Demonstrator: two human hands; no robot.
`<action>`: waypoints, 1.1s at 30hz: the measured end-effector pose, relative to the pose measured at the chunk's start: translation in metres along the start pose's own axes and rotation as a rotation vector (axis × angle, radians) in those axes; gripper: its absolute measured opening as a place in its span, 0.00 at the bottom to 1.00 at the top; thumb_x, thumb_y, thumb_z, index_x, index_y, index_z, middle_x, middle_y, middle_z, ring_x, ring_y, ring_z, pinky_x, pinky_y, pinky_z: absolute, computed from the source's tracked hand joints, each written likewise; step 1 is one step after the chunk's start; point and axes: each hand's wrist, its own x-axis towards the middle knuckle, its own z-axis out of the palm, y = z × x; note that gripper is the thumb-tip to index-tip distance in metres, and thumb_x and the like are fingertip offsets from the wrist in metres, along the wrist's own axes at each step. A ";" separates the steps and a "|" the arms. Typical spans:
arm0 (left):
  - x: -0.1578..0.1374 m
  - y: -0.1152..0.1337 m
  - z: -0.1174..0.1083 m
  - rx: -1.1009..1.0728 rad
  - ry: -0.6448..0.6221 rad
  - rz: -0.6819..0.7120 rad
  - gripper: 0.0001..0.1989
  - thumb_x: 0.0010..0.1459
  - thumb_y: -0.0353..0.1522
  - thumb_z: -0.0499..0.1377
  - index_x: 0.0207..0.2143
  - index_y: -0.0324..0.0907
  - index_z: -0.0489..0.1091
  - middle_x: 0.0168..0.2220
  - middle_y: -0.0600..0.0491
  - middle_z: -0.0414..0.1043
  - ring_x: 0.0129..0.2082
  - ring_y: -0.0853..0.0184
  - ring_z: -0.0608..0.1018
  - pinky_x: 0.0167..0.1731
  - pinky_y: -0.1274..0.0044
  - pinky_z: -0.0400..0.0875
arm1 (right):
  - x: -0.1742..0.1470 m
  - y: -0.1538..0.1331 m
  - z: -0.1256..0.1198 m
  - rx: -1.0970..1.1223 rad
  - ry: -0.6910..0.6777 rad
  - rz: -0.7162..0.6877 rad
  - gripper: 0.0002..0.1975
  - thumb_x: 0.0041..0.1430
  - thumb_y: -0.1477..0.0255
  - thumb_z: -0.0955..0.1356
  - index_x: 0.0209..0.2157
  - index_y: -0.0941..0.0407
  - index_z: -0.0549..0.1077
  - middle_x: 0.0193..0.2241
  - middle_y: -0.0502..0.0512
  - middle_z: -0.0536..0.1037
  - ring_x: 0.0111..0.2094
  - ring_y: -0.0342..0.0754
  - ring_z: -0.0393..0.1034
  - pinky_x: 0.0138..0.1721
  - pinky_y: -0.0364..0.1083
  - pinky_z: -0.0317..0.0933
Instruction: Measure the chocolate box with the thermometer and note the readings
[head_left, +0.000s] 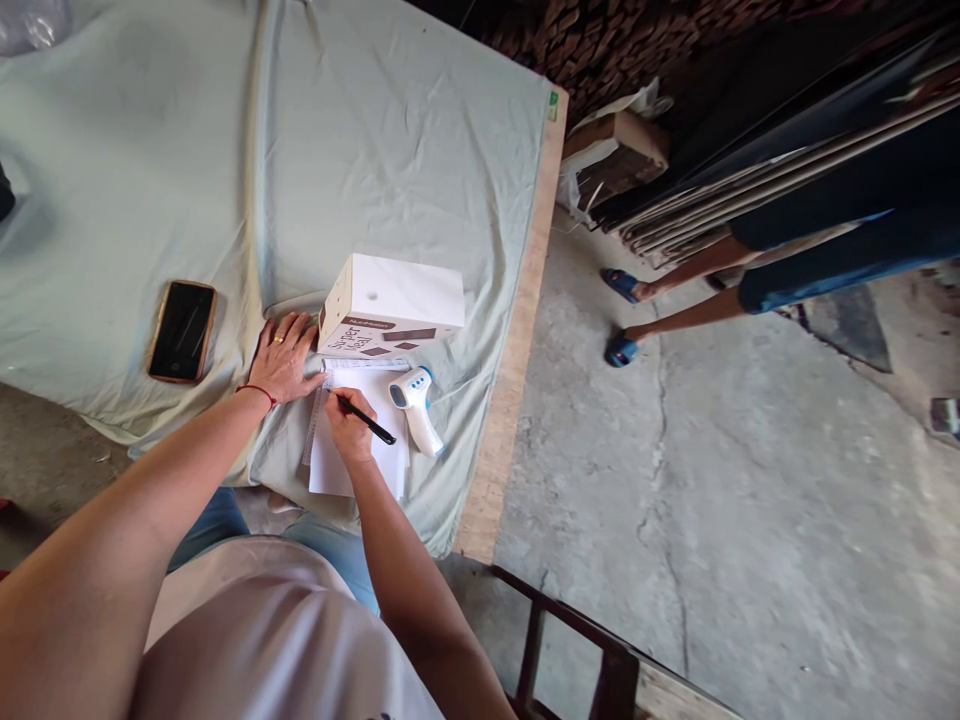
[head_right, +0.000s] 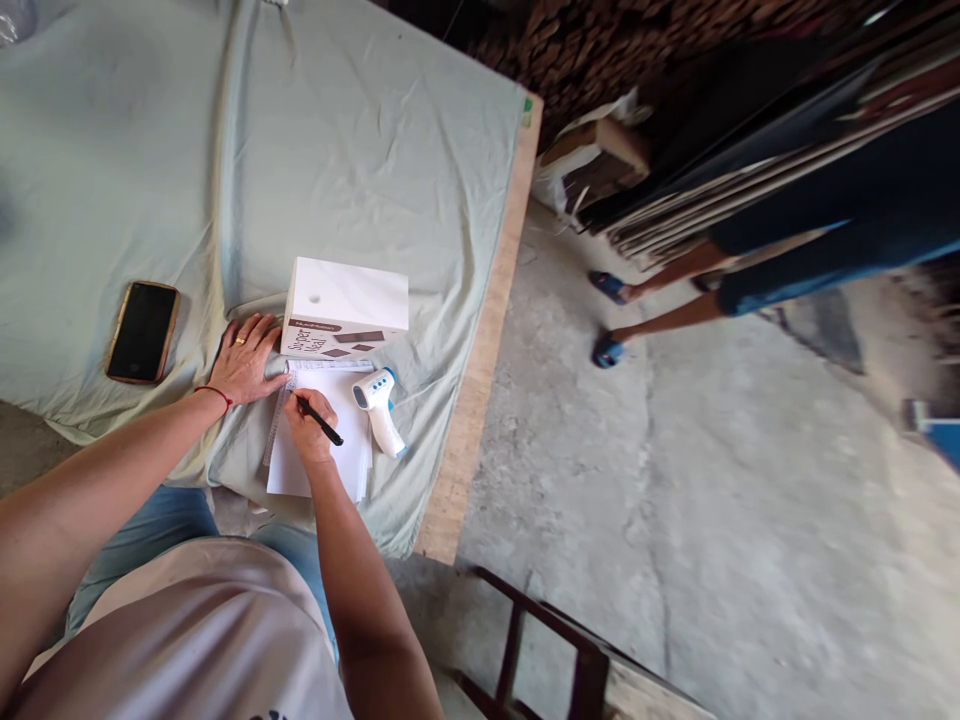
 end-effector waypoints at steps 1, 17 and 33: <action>0.000 0.000 0.000 -0.005 0.002 0.001 0.40 0.56 0.48 0.56 0.66 0.37 0.55 0.70 0.40 0.50 0.70 0.50 0.51 0.69 0.57 0.38 | 0.000 0.000 0.000 -0.001 0.001 -0.002 0.09 0.57 0.65 0.64 0.30 0.55 0.72 0.24 0.51 0.76 0.25 0.44 0.68 0.32 0.45 0.66; 0.000 0.000 0.000 -0.017 -0.001 -0.001 0.40 0.56 0.48 0.56 0.65 0.37 0.56 0.70 0.40 0.50 0.71 0.51 0.51 0.69 0.57 0.38 | 0.000 0.000 -0.002 0.025 0.002 0.015 0.09 0.56 0.65 0.64 0.29 0.55 0.71 0.23 0.50 0.75 0.25 0.44 0.67 0.31 0.46 0.65; 0.001 0.000 -0.001 -0.016 0.000 -0.005 0.40 0.56 0.48 0.56 0.65 0.37 0.56 0.70 0.40 0.50 0.70 0.51 0.51 0.69 0.57 0.38 | 0.001 0.001 0.000 -0.020 0.017 -0.021 0.08 0.57 0.66 0.63 0.29 0.54 0.70 0.23 0.49 0.74 0.25 0.44 0.67 0.31 0.45 0.65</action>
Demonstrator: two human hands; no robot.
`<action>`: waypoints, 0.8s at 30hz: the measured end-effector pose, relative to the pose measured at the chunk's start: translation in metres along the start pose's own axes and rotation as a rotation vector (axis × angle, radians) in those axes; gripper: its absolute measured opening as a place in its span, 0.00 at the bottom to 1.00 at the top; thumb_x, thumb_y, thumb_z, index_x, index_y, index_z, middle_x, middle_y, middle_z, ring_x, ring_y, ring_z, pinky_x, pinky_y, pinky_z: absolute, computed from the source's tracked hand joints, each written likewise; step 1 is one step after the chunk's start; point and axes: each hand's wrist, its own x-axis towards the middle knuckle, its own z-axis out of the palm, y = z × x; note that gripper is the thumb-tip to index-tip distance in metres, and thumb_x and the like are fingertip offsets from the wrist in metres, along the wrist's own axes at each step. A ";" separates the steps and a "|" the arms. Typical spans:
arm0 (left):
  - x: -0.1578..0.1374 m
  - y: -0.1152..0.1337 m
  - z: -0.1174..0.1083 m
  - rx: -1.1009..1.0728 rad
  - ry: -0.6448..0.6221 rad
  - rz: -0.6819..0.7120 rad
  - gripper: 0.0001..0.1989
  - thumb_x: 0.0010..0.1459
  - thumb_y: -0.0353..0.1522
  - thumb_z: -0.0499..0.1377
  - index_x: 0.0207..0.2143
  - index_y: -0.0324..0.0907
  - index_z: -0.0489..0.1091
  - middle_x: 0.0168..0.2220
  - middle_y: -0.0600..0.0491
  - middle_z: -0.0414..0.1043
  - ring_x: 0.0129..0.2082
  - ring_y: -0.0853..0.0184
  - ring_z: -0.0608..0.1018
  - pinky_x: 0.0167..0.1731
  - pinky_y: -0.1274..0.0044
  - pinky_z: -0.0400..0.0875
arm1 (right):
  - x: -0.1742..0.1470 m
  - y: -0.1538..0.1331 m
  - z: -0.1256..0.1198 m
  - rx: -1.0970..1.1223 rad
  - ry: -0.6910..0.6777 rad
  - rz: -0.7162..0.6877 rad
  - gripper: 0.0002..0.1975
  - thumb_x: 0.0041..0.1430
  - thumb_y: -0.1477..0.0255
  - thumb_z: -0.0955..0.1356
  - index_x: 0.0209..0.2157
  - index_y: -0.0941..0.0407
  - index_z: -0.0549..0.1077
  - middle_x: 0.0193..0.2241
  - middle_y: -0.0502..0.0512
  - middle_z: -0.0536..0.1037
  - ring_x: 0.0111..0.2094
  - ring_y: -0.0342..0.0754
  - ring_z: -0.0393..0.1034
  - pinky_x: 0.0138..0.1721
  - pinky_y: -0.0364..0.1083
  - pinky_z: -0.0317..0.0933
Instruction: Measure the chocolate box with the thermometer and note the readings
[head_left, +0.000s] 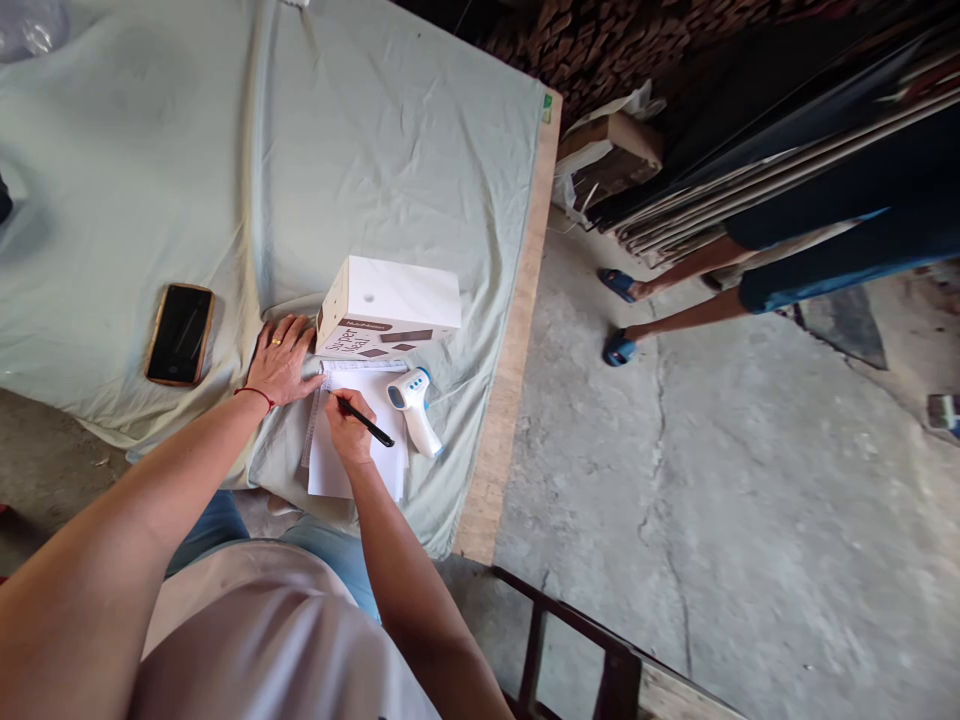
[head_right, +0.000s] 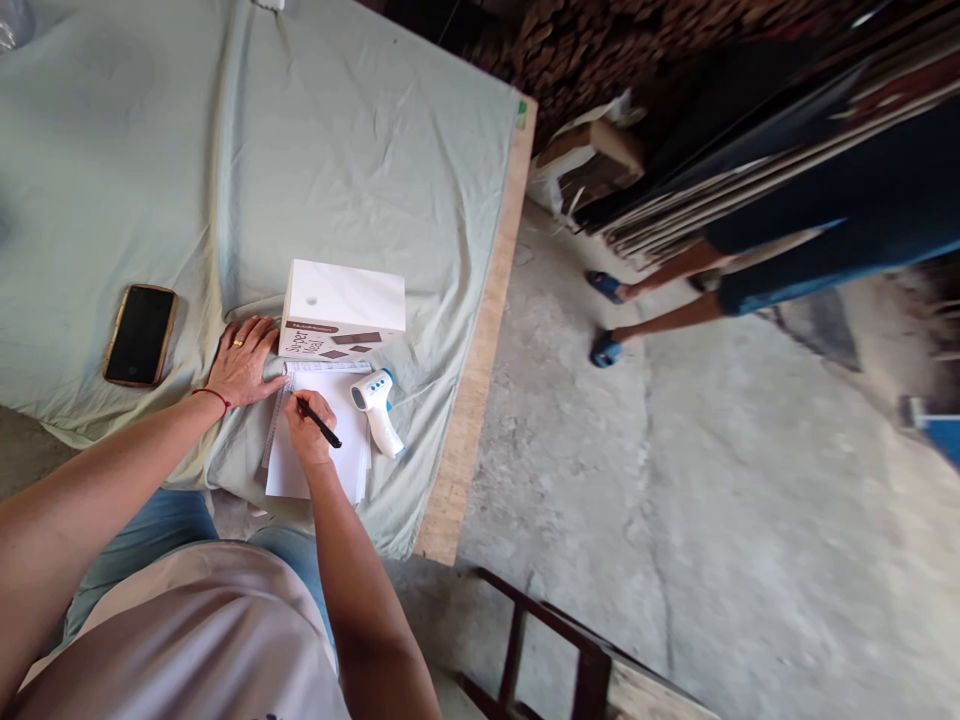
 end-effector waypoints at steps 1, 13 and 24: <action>0.000 0.000 0.000 0.003 0.000 0.000 0.39 0.56 0.48 0.56 0.65 0.37 0.56 0.70 0.40 0.50 0.70 0.51 0.51 0.69 0.57 0.39 | 0.000 0.000 0.000 0.004 0.000 0.005 0.08 0.57 0.66 0.63 0.29 0.54 0.69 0.23 0.49 0.73 0.24 0.44 0.66 0.31 0.45 0.65; 0.000 0.000 -0.002 0.017 -0.001 0.003 0.40 0.56 0.48 0.56 0.66 0.38 0.55 0.70 0.40 0.50 0.70 0.50 0.52 0.68 0.57 0.39 | 0.000 0.000 -0.001 0.022 0.023 0.036 0.08 0.57 0.65 0.63 0.30 0.54 0.70 0.23 0.49 0.74 0.24 0.44 0.66 0.29 0.45 0.64; 0.001 -0.003 0.000 0.021 0.023 0.009 0.36 0.61 0.46 0.51 0.66 0.34 0.55 0.69 0.40 0.52 0.70 0.51 0.53 0.68 0.58 0.41 | -0.001 -0.006 -0.004 -0.007 0.042 -0.044 0.08 0.61 0.67 0.62 0.31 0.55 0.70 0.25 0.50 0.73 0.26 0.44 0.66 0.31 0.44 0.65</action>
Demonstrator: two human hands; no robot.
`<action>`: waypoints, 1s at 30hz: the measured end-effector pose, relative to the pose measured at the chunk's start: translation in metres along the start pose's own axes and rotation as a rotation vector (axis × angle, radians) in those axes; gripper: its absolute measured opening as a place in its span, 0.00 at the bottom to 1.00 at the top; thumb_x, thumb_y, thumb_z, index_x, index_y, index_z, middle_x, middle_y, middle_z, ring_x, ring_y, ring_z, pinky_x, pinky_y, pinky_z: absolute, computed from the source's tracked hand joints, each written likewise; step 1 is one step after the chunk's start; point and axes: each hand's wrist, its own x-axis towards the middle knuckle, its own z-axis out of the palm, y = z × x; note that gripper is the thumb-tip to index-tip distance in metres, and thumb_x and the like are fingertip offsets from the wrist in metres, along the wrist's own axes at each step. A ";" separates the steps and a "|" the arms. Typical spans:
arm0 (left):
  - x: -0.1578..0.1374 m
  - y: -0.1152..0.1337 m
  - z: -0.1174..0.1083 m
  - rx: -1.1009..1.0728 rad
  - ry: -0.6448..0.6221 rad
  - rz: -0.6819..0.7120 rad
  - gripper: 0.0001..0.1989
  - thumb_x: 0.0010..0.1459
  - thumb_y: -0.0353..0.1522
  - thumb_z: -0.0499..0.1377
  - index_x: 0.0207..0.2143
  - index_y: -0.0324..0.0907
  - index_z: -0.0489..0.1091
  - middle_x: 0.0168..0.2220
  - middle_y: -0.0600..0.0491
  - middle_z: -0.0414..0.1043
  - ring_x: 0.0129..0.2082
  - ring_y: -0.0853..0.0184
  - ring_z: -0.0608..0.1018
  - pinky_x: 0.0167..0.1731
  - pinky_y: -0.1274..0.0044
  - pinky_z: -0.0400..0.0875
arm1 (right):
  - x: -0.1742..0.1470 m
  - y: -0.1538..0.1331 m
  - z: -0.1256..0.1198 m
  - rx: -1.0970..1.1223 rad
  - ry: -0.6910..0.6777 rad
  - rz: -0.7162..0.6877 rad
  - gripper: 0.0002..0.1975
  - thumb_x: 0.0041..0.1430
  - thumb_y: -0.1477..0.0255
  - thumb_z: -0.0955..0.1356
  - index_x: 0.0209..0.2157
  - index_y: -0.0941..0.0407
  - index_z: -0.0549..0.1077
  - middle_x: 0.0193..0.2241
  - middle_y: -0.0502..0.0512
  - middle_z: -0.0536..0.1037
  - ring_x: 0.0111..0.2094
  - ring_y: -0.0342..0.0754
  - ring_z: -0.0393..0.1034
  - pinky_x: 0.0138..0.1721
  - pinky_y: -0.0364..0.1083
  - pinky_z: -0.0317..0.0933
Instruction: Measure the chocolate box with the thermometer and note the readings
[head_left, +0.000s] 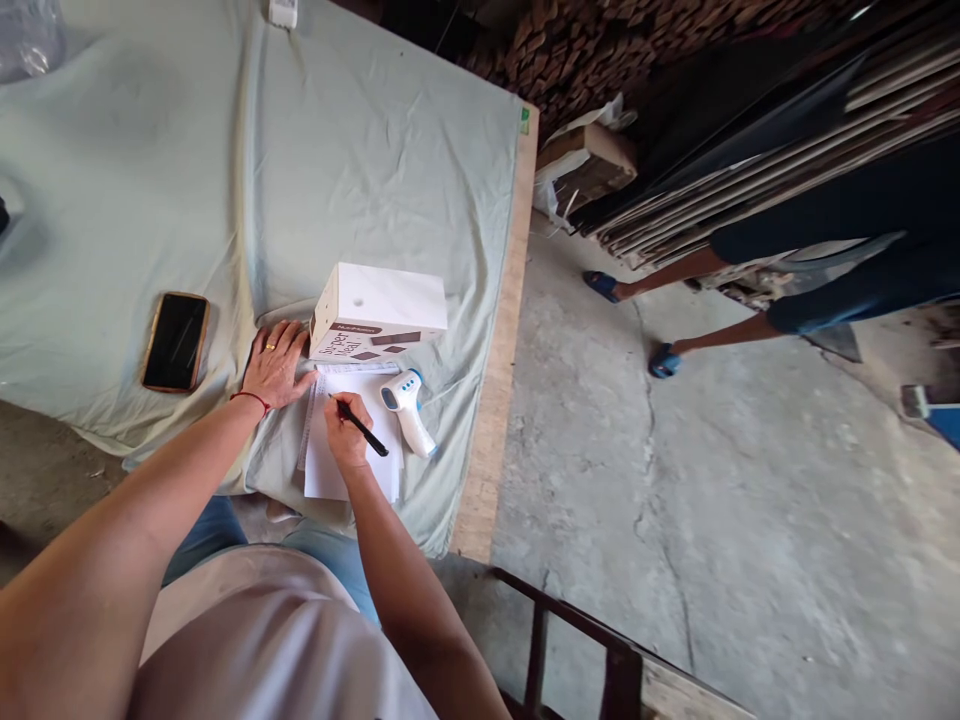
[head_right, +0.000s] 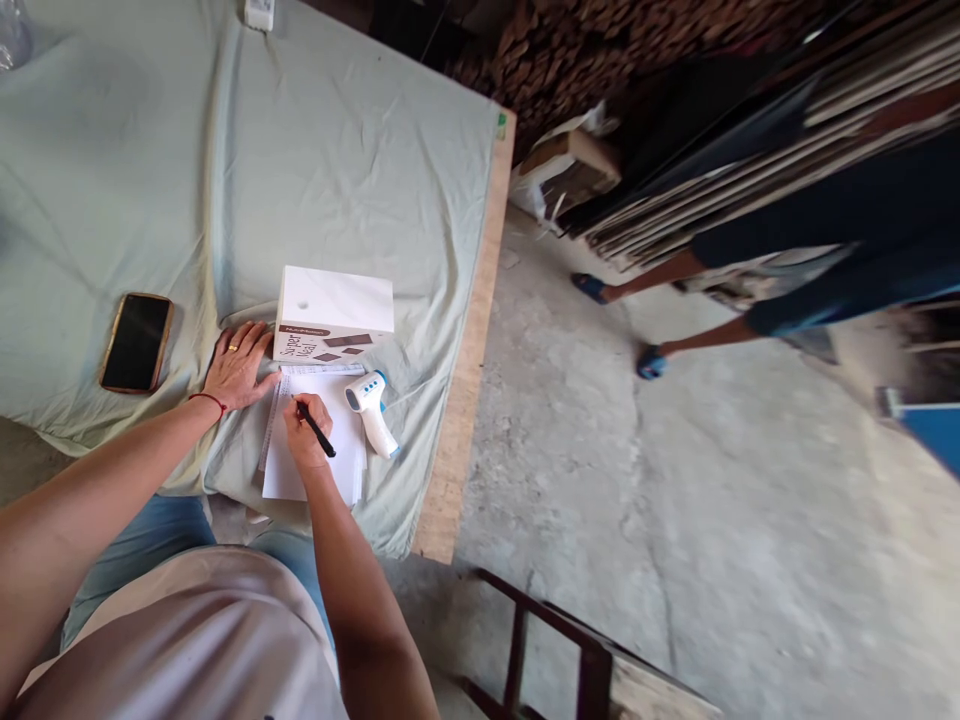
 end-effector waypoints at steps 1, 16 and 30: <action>0.000 -0.001 0.001 -0.004 0.010 -0.004 0.35 0.62 0.46 0.49 0.66 0.35 0.55 0.69 0.41 0.53 0.70 0.52 0.53 0.68 0.58 0.41 | 0.000 -0.002 -0.003 -0.009 0.005 -0.026 0.09 0.62 0.67 0.61 0.34 0.55 0.71 0.28 0.52 0.74 0.28 0.45 0.68 0.33 0.45 0.66; 0.002 -0.006 0.006 -0.019 0.077 -0.019 0.28 0.67 0.40 0.43 0.64 0.36 0.60 0.67 0.42 0.58 0.69 0.54 0.57 0.68 0.58 0.45 | 0.055 0.002 -0.048 -0.191 0.152 -0.007 0.29 0.60 0.63 0.65 0.61 0.54 0.61 0.50 0.63 0.70 0.49 0.55 0.67 0.51 0.57 0.63; 0.000 -0.030 0.020 -0.339 0.314 -0.017 0.44 0.63 0.52 0.47 0.69 0.29 0.42 0.68 0.32 0.51 0.68 0.48 0.57 0.65 0.57 0.54 | 0.130 -0.026 -0.019 0.185 -0.076 0.054 0.39 0.55 0.38 0.55 0.43 0.56 0.75 0.43 0.62 0.79 0.50 0.58 0.70 0.53 0.56 0.61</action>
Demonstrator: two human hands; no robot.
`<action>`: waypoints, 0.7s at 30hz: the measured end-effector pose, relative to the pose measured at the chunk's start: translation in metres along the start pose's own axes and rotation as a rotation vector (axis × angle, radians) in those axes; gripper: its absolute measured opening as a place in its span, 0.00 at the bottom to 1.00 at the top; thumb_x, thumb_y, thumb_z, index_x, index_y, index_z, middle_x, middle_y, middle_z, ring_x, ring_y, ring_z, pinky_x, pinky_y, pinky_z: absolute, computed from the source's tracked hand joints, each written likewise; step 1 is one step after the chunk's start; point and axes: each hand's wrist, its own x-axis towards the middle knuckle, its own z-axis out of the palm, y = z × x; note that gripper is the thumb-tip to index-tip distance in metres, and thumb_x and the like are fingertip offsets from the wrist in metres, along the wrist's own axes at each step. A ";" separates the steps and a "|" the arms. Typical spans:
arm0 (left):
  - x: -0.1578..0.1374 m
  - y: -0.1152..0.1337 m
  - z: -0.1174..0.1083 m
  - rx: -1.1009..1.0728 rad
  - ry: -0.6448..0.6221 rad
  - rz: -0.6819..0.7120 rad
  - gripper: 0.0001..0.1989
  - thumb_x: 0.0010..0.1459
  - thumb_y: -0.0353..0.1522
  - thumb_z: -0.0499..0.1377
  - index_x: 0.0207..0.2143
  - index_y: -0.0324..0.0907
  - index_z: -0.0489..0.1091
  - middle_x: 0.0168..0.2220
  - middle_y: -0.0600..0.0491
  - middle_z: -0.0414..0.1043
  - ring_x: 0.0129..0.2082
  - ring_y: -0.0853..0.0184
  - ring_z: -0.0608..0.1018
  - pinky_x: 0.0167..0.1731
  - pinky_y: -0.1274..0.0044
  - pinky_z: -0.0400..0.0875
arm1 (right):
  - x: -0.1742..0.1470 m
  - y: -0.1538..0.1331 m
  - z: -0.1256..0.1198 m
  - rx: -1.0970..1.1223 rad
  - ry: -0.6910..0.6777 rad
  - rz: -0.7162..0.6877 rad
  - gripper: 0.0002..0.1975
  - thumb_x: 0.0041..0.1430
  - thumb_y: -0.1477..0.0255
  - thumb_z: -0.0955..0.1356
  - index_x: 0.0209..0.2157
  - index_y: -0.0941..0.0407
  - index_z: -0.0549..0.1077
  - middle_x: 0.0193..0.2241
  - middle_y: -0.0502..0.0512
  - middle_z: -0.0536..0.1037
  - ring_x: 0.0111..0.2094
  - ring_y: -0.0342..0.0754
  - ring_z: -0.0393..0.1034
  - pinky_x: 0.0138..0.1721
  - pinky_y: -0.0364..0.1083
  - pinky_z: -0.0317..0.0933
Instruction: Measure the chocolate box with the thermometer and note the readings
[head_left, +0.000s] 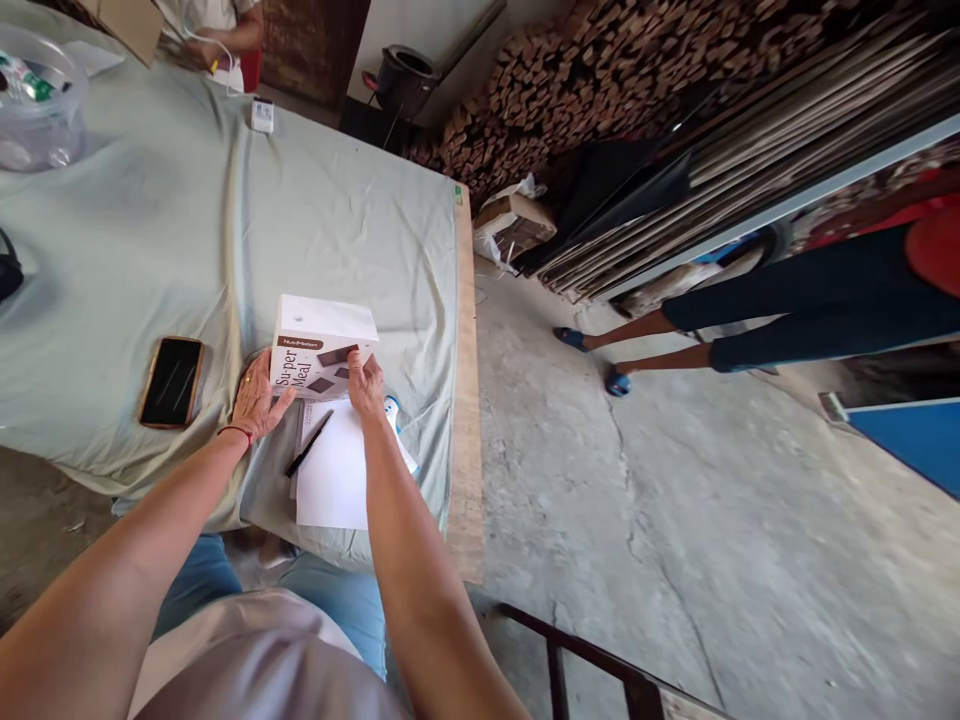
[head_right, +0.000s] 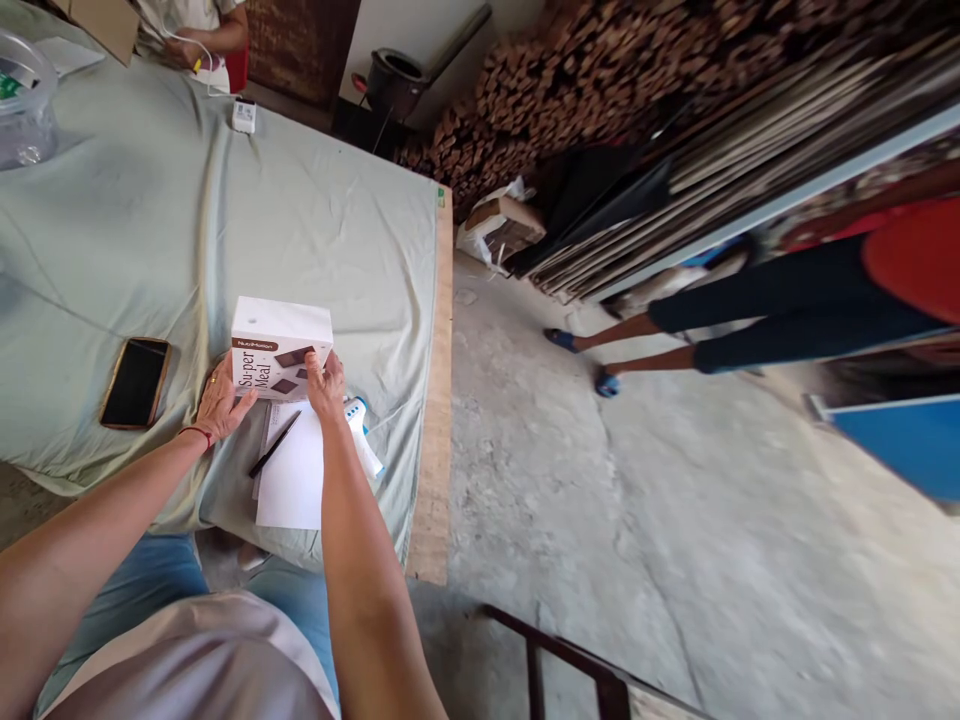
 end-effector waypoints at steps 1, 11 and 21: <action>0.000 0.000 0.000 -0.004 0.019 0.000 0.42 0.64 0.52 0.45 0.68 0.30 0.44 0.67 0.32 0.53 0.66 0.48 0.60 0.64 0.58 0.55 | -0.002 -0.002 -0.002 -0.015 -0.017 0.017 0.39 0.55 0.38 0.55 0.45 0.57 0.74 0.44 0.63 0.79 0.50 0.58 0.70 0.53 0.56 0.62; 0.001 0.000 0.003 0.083 0.079 -0.064 0.41 0.65 0.55 0.32 0.64 0.34 0.55 0.52 0.36 0.70 0.51 0.50 0.73 0.52 0.61 0.67 | -0.077 0.036 -0.089 -0.734 -0.121 0.418 0.27 0.45 0.60 0.74 0.47 0.56 0.74 0.46 0.64 0.75 0.49 0.61 0.69 0.49 0.56 0.61; 0.002 0.001 -0.003 0.061 0.032 -0.076 0.36 0.67 0.51 0.35 0.66 0.37 0.52 0.61 0.39 0.66 0.60 0.52 0.69 0.59 0.60 0.62 | -0.089 -0.013 -0.045 0.323 -0.063 0.221 0.22 0.50 0.52 0.69 0.38 0.56 0.75 0.29 0.53 0.75 0.29 0.46 0.68 0.31 0.46 0.63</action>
